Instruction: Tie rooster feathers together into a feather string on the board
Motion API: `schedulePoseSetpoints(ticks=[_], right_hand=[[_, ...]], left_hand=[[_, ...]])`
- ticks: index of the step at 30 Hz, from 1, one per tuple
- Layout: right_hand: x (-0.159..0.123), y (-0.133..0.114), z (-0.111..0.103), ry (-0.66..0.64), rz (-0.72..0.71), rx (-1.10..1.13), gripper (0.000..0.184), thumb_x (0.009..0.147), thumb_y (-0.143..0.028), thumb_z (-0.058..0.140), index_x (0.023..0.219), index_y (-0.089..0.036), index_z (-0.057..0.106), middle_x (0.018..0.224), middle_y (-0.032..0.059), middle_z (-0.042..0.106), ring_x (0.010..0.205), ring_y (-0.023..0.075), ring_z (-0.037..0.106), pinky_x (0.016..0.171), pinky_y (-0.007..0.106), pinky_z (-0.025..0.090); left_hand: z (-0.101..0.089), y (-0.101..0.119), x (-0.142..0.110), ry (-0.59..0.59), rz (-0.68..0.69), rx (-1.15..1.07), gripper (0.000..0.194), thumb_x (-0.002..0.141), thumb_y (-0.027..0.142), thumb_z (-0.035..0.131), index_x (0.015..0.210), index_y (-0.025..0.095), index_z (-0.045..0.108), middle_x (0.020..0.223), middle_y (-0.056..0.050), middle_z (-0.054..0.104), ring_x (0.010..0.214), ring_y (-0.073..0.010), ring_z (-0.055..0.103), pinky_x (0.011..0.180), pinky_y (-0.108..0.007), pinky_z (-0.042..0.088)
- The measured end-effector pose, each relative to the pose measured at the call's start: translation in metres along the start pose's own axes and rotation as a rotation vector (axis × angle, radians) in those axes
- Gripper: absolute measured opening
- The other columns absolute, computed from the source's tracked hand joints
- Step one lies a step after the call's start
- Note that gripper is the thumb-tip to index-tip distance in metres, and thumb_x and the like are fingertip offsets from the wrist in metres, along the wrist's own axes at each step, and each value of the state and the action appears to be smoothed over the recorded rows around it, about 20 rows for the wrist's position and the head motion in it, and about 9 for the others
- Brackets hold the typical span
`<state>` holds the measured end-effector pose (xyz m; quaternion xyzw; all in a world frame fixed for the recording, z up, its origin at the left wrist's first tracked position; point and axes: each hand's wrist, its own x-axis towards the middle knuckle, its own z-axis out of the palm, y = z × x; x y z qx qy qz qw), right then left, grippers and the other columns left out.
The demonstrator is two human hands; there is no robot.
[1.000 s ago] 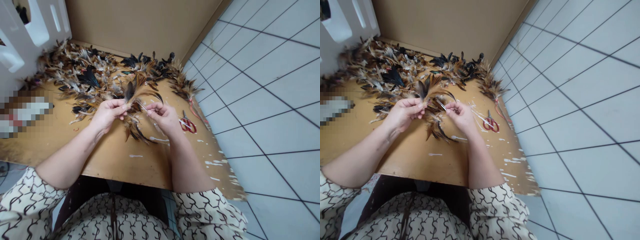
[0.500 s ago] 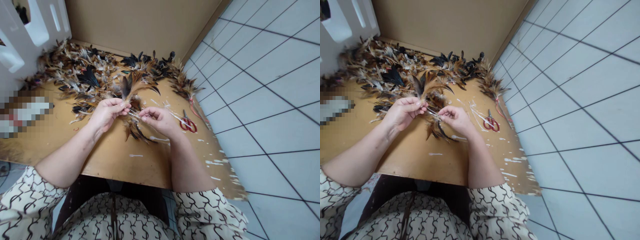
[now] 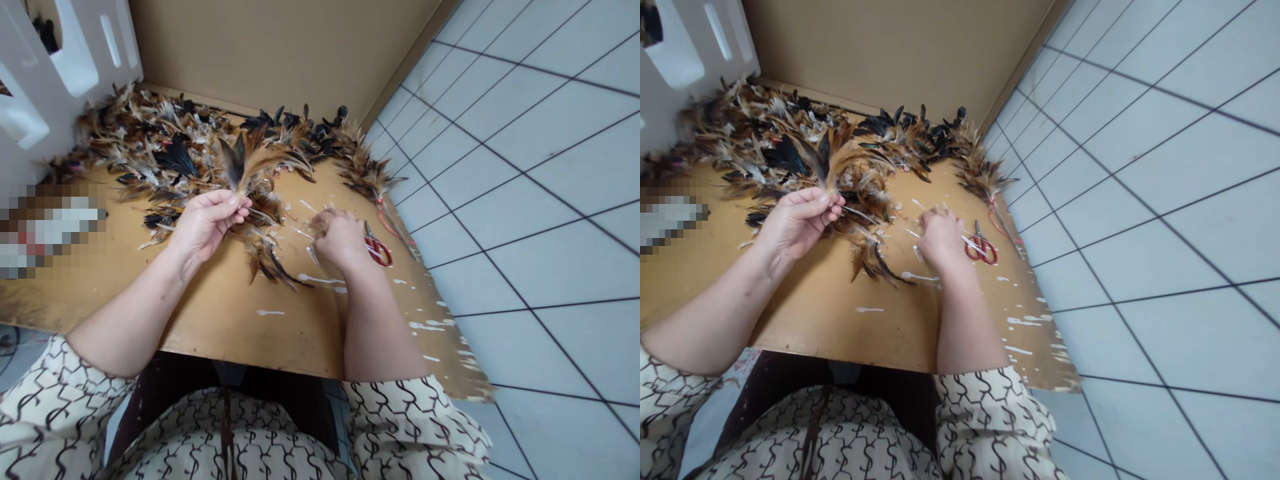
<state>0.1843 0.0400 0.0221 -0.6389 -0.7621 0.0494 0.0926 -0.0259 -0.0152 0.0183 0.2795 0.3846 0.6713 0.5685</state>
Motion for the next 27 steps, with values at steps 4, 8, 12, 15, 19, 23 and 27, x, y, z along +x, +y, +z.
schedulePoseSetpoints(ticks=[4,8,12,15,19,23,27], right_hand=[[-0.007,-0.010,0.002,0.174,-0.139,0.460,0.031,0.079,-0.014,0.048,0.103,-0.017,0.067,0.114,0.0106,0.067,0.110,0.0246,0.057,0.094,0.040,0.044],[-0.018,-0.026,0.011,-0.025,-0.283,0.955,0.027,0.080,-0.037,0.059,0.099,-0.020,0.064,0.098,0.0068,0.070,0.092,0.0181,0.064,0.082,0.033,0.051],[-0.025,-0.037,0.018,-0.234,-0.270,1.116,0.031,0.072,-0.045,0.068,0.088,-0.019,0.062,0.068,-0.0001,0.063,0.060,0.0112,0.057,0.060,0.026,0.048],[-0.026,-0.039,0.017,-0.215,-0.228,1.087,0.026,0.074,-0.044,0.065,0.076,-0.018,0.060,0.053,-0.0047,0.051,0.048,0.0085,0.045,0.050,0.024,0.038],[-0.027,-0.038,0.016,-0.056,-0.206,0.934,0.018,0.078,-0.034,0.058,0.070,-0.018,0.058,0.055,-0.0035,0.050,0.050,0.0088,0.042,0.052,0.024,0.035],[-0.028,-0.039,0.020,0.126,-0.227,0.581,0.017,0.081,-0.027,0.050,0.070,-0.019,0.060,0.055,-0.0018,0.050,0.051,0.0111,0.042,0.055,0.026,0.034],[-0.032,-0.042,0.024,0.153,-0.329,0.305,0.024,0.086,-0.029,0.044,0.076,-0.019,0.064,0.061,0.0019,0.058,0.054,0.0130,0.047,0.058,0.027,0.034]], left_hand=[[0.000,0.000,-0.001,-0.020,-0.012,0.024,0.013,0.062,0.006,0.073,0.056,0.013,0.063,0.062,-0.001,0.068,0.054,-0.0064,0.060,0.057,-0.017,0.049],[-0.001,-0.003,-0.002,-0.070,-0.011,0.035,0.013,0.059,0.011,0.078,0.059,0.013,0.065,0.064,-0.001,0.069,0.054,-0.0068,0.060,0.058,-0.019,0.049],[-0.001,-0.005,-0.002,-0.092,-0.011,0.056,0.013,0.058,0.013,0.078,0.058,0.014,0.065,0.064,-0.001,0.069,0.054,-0.0066,0.059,0.059,-0.019,0.050],[0.000,-0.006,-0.002,-0.076,-0.014,0.080,0.013,0.057,0.014,0.078,0.056,0.014,0.065,0.064,-0.002,0.069,0.053,-0.0066,0.058,0.058,-0.019,0.049],[0.001,-0.007,-0.002,0.001,0.048,0.149,0.014,0.057,0.015,0.078,0.054,0.015,0.065,0.056,0.001,0.063,0.050,-0.0063,0.054,0.052,-0.018,0.045],[0.003,-0.005,-0.005,0.066,0.199,0.243,0.018,0.061,0.014,0.075,0.050,0.016,0.062,0.053,0.004,0.058,0.048,-0.0053,0.048,0.048,-0.018,0.040],[0.005,-0.007,-0.010,-0.024,0.206,0.289,0.015,0.065,0.017,0.074,0.055,0.016,0.063,0.045,0.004,0.055,0.042,-0.0060,0.045,0.046,-0.019,0.038]])
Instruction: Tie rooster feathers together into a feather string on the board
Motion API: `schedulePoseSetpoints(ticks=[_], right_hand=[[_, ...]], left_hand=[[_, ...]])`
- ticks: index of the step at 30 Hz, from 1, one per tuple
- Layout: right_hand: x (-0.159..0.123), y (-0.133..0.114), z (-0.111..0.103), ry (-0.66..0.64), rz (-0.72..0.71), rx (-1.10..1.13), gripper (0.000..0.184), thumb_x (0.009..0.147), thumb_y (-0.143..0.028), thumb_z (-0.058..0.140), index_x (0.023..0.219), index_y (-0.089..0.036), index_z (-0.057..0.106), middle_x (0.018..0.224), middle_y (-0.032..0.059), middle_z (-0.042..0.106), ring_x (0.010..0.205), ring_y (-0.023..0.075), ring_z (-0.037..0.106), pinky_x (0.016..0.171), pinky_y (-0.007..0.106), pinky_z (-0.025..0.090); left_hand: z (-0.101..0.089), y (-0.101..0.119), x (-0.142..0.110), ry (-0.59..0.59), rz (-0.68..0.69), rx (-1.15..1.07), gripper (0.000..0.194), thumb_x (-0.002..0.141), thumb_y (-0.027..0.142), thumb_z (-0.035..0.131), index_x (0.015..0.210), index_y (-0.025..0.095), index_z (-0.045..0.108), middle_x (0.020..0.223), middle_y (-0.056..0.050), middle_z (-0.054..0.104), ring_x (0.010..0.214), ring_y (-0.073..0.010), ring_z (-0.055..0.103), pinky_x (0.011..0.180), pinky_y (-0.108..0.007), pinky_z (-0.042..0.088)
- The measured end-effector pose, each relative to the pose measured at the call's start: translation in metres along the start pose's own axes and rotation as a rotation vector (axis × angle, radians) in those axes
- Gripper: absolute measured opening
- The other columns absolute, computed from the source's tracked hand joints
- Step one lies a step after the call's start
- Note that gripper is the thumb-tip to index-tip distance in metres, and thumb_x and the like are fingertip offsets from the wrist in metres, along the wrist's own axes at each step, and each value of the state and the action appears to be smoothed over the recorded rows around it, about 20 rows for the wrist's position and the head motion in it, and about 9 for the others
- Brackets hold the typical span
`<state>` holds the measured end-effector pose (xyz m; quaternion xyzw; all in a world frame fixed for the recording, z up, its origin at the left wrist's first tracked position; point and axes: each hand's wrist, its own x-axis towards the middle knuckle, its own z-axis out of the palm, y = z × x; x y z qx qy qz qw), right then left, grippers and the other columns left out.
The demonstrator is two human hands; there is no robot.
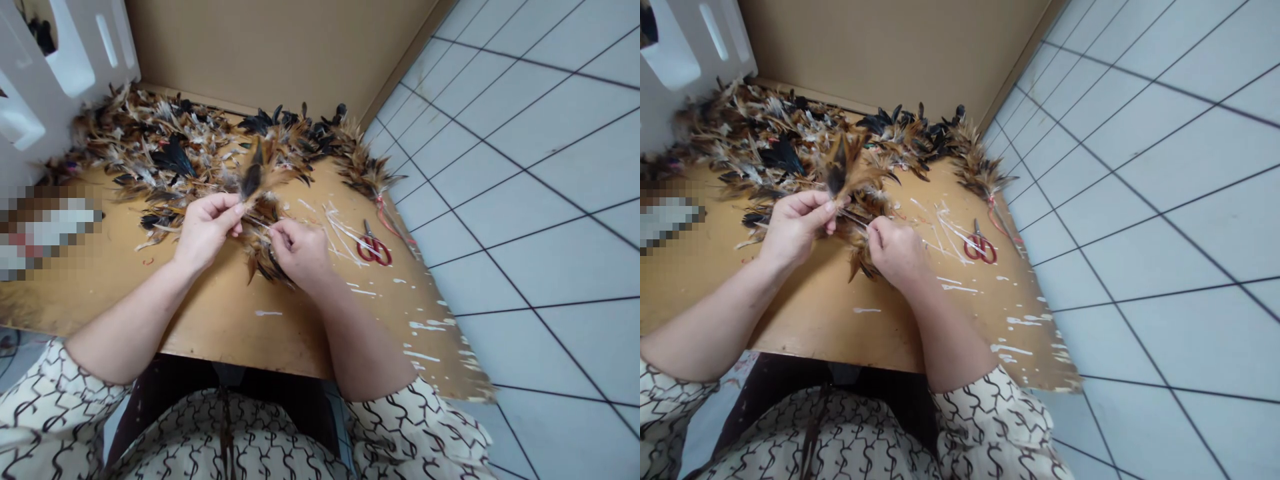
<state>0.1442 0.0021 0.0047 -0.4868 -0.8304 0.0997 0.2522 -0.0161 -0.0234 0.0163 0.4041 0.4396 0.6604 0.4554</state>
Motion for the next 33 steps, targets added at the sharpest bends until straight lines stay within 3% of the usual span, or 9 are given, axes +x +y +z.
schedulePoseSetpoints(ticks=[4,11,18,25,33], right_hand=[[-0.004,-0.002,0.002,0.022,-0.148,-0.064,0.027,0.089,-0.026,0.040,0.078,-0.019,0.063,0.069,0.0045,0.066,0.062,0.0139,0.055,0.062,0.026,0.037],[-0.006,0.003,0.006,0.191,-0.376,-0.073,0.028,0.091,-0.022,0.040,0.075,-0.017,0.062,0.066,0.0046,0.066,0.059,0.0128,0.055,0.059,0.025,0.037],[-0.005,0.005,0.005,0.229,-0.375,-0.104,0.027,0.091,-0.021,0.039,0.074,-0.018,0.060,0.064,0.0034,0.064,0.057,0.0124,0.054,0.059,0.025,0.037],[-0.003,0.008,0.004,0.256,-0.354,-0.139,0.029,0.092,-0.025,0.038,0.074,-0.018,0.060,0.065,0.0045,0.066,0.058,0.0136,0.056,0.059,0.026,0.038],[-0.003,0.009,0.004,0.239,-0.313,-0.113,0.028,0.091,-0.026,0.039,0.076,-0.018,0.061,0.065,0.0047,0.066,0.059,0.0143,0.056,0.059,0.027,0.037]], left_hand=[[0.003,-0.007,-0.003,-0.119,-0.085,0.073,0.016,0.069,0.017,0.072,0.057,0.015,0.061,0.039,0.004,0.053,0.036,-0.0060,0.044,0.042,-0.018,0.036],[0.002,-0.016,-0.001,-0.195,-0.175,0.165,0.021,0.080,0.008,0.056,0.060,0.014,0.059,0.039,0.003,0.054,0.032,-0.0054,0.042,0.037,-0.016,0.032],[0.002,-0.016,0.000,-0.207,-0.194,0.164,0.020,0.078,0.007,0.057,0.060,0.014,0.057,0.048,0.002,0.059,0.034,-0.0042,0.042,0.037,-0.016,0.033],[0.003,-0.012,-0.001,-0.248,-0.212,0.213,0.019,0.073,0.010,0.062,0.055,0.014,0.056,0.046,0.004,0.053,0.036,-0.0040,0.042,0.040,-0.017,0.033],[0.004,-0.007,-0.001,-0.278,-0.175,0.392,0.023,0.075,0.012,0.055,0.053,0.016,0.051,0.042,0.007,0.045,0.038,-0.0057,0.037,0.045,-0.020,0.031]])
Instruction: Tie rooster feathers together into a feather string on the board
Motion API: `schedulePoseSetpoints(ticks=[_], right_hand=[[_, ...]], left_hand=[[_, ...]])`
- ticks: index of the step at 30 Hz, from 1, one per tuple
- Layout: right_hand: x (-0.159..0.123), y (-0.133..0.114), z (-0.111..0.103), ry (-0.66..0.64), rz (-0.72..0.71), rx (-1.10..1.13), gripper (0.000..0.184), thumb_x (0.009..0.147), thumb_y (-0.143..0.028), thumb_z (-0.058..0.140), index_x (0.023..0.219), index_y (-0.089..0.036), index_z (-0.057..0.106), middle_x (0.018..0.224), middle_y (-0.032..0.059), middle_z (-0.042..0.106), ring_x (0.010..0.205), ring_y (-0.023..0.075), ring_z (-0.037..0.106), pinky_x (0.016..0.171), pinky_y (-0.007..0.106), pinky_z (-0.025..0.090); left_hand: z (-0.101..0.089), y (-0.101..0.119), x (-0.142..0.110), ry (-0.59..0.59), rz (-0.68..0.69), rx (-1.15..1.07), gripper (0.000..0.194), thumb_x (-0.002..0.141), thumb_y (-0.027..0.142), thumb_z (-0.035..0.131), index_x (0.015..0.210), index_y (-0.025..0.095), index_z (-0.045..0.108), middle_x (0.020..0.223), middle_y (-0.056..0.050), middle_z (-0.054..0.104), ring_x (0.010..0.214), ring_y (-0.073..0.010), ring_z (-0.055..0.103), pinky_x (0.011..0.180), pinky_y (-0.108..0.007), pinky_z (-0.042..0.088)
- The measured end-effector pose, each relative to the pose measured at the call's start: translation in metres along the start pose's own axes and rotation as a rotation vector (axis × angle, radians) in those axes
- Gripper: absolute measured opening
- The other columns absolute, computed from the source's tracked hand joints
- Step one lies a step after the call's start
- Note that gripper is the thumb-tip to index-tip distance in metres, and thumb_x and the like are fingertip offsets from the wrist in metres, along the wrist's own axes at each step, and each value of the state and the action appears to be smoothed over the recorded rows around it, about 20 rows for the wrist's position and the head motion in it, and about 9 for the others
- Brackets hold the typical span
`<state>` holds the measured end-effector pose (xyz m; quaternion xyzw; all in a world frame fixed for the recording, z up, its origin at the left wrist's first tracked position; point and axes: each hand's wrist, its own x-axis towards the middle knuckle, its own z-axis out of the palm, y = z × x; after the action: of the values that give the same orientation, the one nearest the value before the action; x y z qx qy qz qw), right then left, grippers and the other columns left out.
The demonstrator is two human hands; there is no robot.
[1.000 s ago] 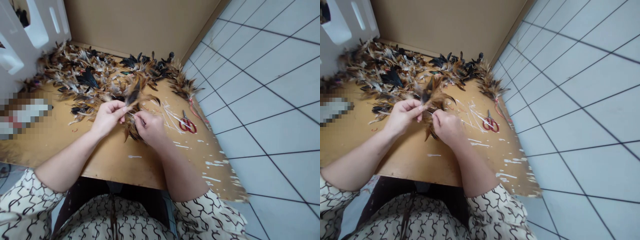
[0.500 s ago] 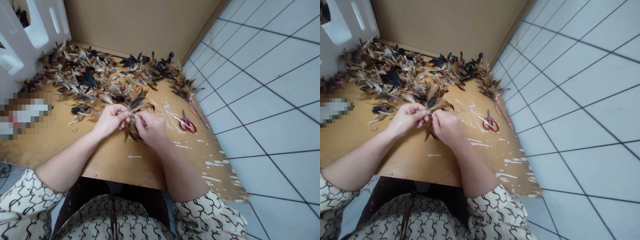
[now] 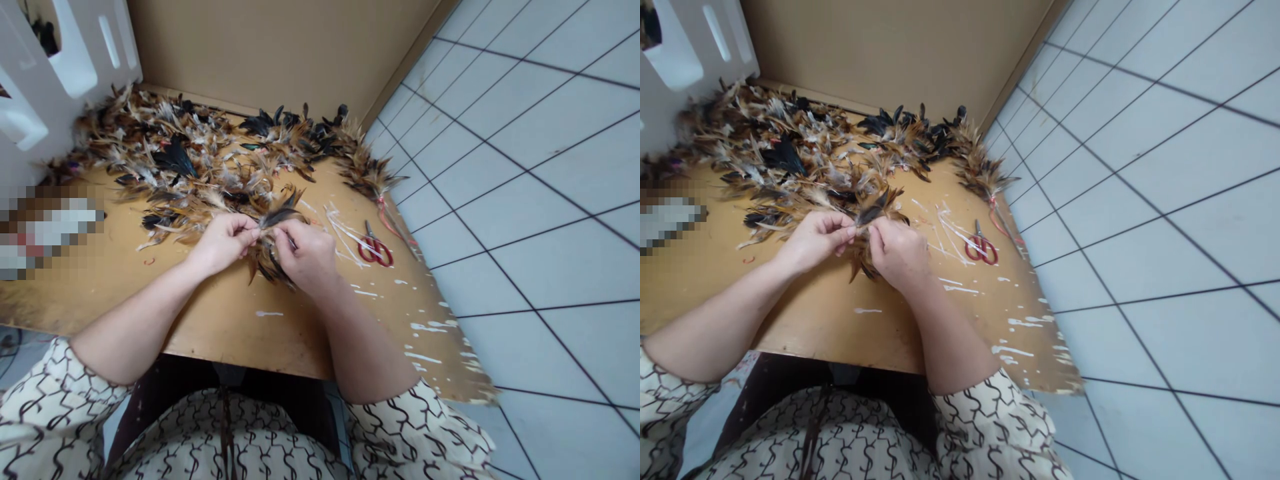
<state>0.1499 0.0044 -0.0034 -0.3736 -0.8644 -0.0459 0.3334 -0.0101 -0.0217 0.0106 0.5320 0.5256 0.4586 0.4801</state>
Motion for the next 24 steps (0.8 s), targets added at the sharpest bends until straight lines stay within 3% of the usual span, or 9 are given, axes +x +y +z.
schedulePoseSetpoints(ticks=[3,8,11,15,17,20,24], right_hand=[[0.002,-0.003,-0.003,-0.049,0.025,0.046,0.026,0.090,-0.026,0.042,0.075,-0.018,0.062,0.064,0.0033,0.065,0.056,0.0131,0.054,0.057,0.026,0.035],[0.001,-0.010,-0.010,-0.115,-0.027,0.185,0.026,0.092,-0.025,0.042,0.077,-0.018,0.063,0.066,0.0020,0.066,0.056,0.0112,0.054,0.059,0.024,0.038],[0.000,-0.012,-0.012,-0.117,-0.088,0.175,0.028,0.093,-0.026,0.040,0.081,-0.018,0.064,0.072,0.0034,0.069,0.060,0.0121,0.058,0.061,0.024,0.040],[0.000,-0.010,-0.015,-0.107,-0.137,0.150,0.029,0.094,-0.027,0.039,0.080,-0.019,0.063,0.073,0.0041,0.069,0.064,0.0134,0.059,0.065,0.026,0.041],[0.003,-0.006,-0.019,-0.105,-0.097,0.208,0.027,0.093,-0.026,0.041,0.078,-0.018,0.063,0.072,0.0038,0.068,0.066,0.0132,0.059,0.066,0.025,0.042],[0.008,0.002,-0.024,-0.120,0.051,0.351,0.022,0.089,-0.025,0.048,0.074,-0.017,0.063,0.067,0.0012,0.065,0.061,0.0117,0.056,0.062,0.024,0.043],[0.015,0.012,-0.020,-0.233,0.238,0.614,0.024,0.087,-0.028,0.053,0.068,-0.017,0.064,0.060,-0.0019,0.061,0.056,0.0109,0.054,0.054,0.022,0.045]], left_hand=[[-0.003,-0.002,0.001,0.079,0.060,0.152,0.022,0.075,0.014,0.054,0.054,0.017,0.052,0.042,0.007,0.042,0.042,-0.0074,0.036,0.049,-0.021,0.032],[-0.008,-0.012,0.003,0.202,0.257,0.531,0.013,0.076,0.015,0.054,0.065,0.016,0.061,0.061,0.000,0.059,0.062,-0.0138,0.053,0.063,-0.026,0.042],[-0.008,-0.017,0.003,0.181,0.370,0.795,0.016,0.079,0.015,0.050,0.073,0.016,0.065,0.075,-0.006,0.066,0.074,-0.0188,0.060,0.070,-0.031,0.046],[-0.006,-0.022,0.000,0.050,0.494,0.999,0.022,0.080,0.012,0.045,0.077,0.015,0.066,0.078,-0.010,0.066,0.071,-0.0208,0.062,0.064,-0.031,0.047],[-0.006,-0.021,-0.002,-0.043,0.569,0.960,0.023,0.080,0.011,0.044,0.075,0.016,0.066,0.075,-0.009,0.065,0.068,-0.0193,0.061,0.061,-0.029,0.046],[-0.005,-0.015,-0.006,-0.175,0.642,0.692,0.022,0.083,0.015,0.047,0.071,0.017,0.066,0.071,-0.005,0.064,0.068,-0.0161,0.060,0.064,-0.027,0.046],[-0.004,-0.004,-0.010,-0.206,0.476,0.226,0.014,0.078,0.020,0.058,0.066,0.017,0.064,0.065,-0.002,0.062,0.064,-0.0131,0.057,0.065,-0.025,0.045]])
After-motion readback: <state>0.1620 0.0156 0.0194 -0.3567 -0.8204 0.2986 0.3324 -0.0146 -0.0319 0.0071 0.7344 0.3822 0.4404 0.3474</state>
